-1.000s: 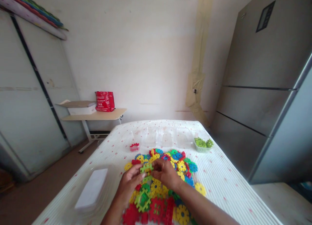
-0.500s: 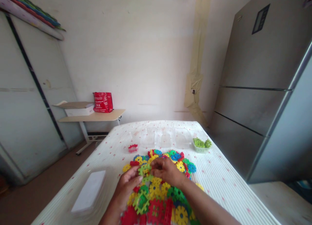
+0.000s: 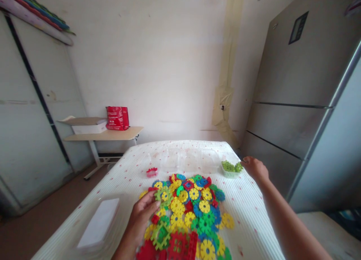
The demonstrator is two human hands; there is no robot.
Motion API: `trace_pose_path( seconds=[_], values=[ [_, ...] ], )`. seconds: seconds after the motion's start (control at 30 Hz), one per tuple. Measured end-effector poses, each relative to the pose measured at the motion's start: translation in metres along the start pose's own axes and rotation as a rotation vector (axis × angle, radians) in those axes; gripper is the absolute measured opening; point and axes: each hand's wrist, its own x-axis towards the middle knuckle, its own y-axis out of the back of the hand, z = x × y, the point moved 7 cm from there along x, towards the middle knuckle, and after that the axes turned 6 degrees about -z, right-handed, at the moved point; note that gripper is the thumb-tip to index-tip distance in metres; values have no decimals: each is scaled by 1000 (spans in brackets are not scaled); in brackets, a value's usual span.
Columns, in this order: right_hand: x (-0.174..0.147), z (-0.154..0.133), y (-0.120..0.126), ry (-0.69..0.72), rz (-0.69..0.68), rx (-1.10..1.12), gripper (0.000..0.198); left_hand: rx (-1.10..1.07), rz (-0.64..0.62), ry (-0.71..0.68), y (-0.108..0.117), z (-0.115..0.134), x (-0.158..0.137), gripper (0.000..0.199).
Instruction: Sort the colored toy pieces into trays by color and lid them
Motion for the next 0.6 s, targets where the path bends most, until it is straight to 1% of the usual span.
trace_pose_path(
  seconds=[0.1,0.23,0.33,0.53,0.6],
  values=[
    [6,1,-15,6,-35,-8,36,-4,-18,2,-1,0,0,51],
    [12,1,-23,-1,-8,-9,31,-9,-56,15,-2,-1,-1,47],
    [15,1,-20,2,27,-13,28,-10,-51,12,0,-3,0,48],
    [12,-3,0,-13,155,-12,23,5,-24,16,2,-5,2,49],
    [10,-7,3,-7,172,18,23,1,-28,12,1,-5,2,49]
  ],
)
